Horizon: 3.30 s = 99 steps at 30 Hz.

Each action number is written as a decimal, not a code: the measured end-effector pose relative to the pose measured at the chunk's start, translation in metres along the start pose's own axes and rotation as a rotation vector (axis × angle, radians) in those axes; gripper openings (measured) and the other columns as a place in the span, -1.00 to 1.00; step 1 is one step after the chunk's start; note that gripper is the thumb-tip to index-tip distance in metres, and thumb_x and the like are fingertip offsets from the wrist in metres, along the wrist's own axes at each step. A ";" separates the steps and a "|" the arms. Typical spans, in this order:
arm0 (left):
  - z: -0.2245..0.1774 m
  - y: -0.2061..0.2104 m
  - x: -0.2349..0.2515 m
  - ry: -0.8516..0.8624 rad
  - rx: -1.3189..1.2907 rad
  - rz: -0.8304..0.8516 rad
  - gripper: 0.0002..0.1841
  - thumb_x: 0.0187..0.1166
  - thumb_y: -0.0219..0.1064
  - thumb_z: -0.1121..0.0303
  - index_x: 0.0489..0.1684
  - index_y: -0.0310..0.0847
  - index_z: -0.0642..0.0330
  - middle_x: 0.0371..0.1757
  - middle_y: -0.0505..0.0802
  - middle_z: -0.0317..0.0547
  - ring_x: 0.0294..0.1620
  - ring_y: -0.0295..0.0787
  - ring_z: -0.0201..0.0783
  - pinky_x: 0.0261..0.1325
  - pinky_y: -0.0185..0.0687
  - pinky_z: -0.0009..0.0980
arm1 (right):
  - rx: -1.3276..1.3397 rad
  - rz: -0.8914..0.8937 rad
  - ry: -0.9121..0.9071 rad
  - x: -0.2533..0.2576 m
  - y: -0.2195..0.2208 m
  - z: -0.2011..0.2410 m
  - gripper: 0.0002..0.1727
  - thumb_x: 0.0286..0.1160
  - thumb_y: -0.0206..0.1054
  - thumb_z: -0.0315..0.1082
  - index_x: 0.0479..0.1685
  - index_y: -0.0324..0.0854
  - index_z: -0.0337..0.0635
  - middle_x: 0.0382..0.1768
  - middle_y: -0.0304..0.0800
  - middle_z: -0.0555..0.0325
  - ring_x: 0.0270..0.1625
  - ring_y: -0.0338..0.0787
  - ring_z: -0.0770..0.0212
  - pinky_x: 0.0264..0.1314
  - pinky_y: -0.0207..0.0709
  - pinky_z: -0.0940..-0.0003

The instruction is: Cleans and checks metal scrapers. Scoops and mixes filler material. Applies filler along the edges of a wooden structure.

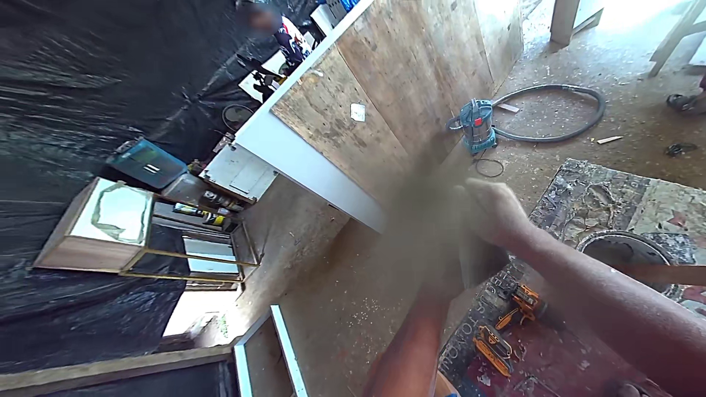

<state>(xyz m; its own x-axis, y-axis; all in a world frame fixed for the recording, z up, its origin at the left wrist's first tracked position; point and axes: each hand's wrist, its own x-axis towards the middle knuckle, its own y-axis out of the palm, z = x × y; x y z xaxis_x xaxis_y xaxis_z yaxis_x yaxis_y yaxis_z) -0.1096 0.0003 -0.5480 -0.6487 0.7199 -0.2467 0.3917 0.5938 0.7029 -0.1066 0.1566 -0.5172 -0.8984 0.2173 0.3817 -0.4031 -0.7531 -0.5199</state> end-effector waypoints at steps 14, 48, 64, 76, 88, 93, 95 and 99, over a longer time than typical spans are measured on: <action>-0.001 0.010 -0.007 0.142 0.108 -0.164 0.23 -0.24 0.30 -0.78 0.43 0.49 0.01 0.13 0.84 -0.06 0.19 0.81 -0.17 0.26 0.75 -0.13 | -0.489 0.144 0.161 -0.005 -0.008 -0.011 -0.55 0.81 0.03 -0.03 -0.30 0.61 -0.16 -0.47 0.74 -0.10 -0.27 0.83 -0.24 -0.31 0.58 -0.23; -0.008 0.006 0.000 0.227 0.150 -0.068 0.09 -0.18 0.27 -0.77 0.25 0.68 -0.08 0.04 0.88 -0.18 0.11 0.83 -0.27 0.19 0.76 -0.23 | -0.414 -0.072 -0.199 -0.028 0.019 -0.007 -0.72 0.54 0.19 -0.27 -0.51 0.57 -0.21 -0.65 0.64 -0.01 -0.53 0.76 -0.10 -0.58 0.47 -0.04; -0.004 0.001 -0.005 0.230 0.196 -0.094 -0.06 -0.02 0.22 -0.73 0.09 0.72 -0.11 -0.14 0.90 -0.26 -0.06 0.88 -0.37 0.02 0.82 -0.32 | -0.315 -0.166 -0.313 -0.034 0.033 -0.001 -0.62 0.59 0.15 -0.16 -0.56 0.58 -0.18 -0.66 0.64 0.03 -0.55 0.76 -0.04 -0.59 0.50 0.01; -0.006 0.009 0.001 0.200 0.166 -0.093 0.00 0.04 0.17 -0.74 0.24 0.68 -0.09 0.01 0.88 -0.17 0.07 0.84 -0.27 0.14 0.78 -0.23 | -0.400 -0.164 -0.290 -0.038 0.024 -0.019 -0.65 0.54 0.18 -0.18 -0.56 0.55 -0.20 -0.64 0.64 0.01 -0.51 0.77 -0.07 -0.57 0.49 -0.01; -0.002 0.009 -0.002 0.219 0.212 -0.110 -0.02 0.18 0.12 -0.69 0.40 0.59 -0.11 0.17 0.84 -0.18 0.26 0.77 -0.25 0.34 0.70 -0.18 | -0.426 -0.142 -0.158 -0.036 0.022 -0.021 -0.74 0.48 0.28 -0.26 -0.50 0.58 -0.24 -0.60 0.68 -0.08 -0.48 0.79 -0.17 -0.56 0.50 -0.10; -0.007 0.007 -0.004 0.218 0.145 -0.117 -0.02 -0.01 0.22 -0.73 0.19 0.71 -0.11 -0.02 0.89 -0.19 0.06 0.85 -0.28 0.12 0.79 -0.23 | -0.319 -0.138 -0.208 -0.042 0.032 -0.011 -0.62 0.58 0.21 -0.14 -0.57 0.58 -0.19 -0.66 0.65 0.00 -0.54 0.78 -0.08 -0.59 0.51 -0.04; -0.007 0.009 -0.003 0.267 0.163 -0.120 0.03 -0.02 0.24 -0.74 0.34 0.64 -0.12 0.13 0.86 -0.17 0.21 0.81 -0.23 0.27 0.74 -0.16 | -0.374 -0.101 -0.156 -0.040 0.029 -0.021 -0.67 0.55 0.23 -0.18 -0.49 0.60 -0.23 -0.62 0.67 -0.05 -0.50 0.79 -0.14 -0.58 0.50 -0.09; -0.006 0.004 -0.005 0.257 0.197 -0.150 0.00 0.05 0.12 -0.75 0.27 0.66 -0.12 0.04 0.88 -0.18 0.10 0.85 -0.26 0.14 0.80 -0.19 | -0.335 -0.162 -0.278 -0.048 0.041 -0.020 -0.64 0.54 0.15 -0.19 -0.61 0.54 -0.18 -0.69 0.63 0.04 -0.56 0.76 -0.03 -0.60 0.48 0.04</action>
<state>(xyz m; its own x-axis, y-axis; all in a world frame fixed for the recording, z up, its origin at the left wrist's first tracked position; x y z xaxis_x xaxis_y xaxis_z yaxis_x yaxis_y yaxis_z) -0.1084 -0.0035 -0.5401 -0.8417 0.5203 -0.1443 0.3815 0.7623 0.5229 -0.0832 0.1278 -0.5720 -0.7567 0.1069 0.6449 -0.6099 -0.4708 -0.6375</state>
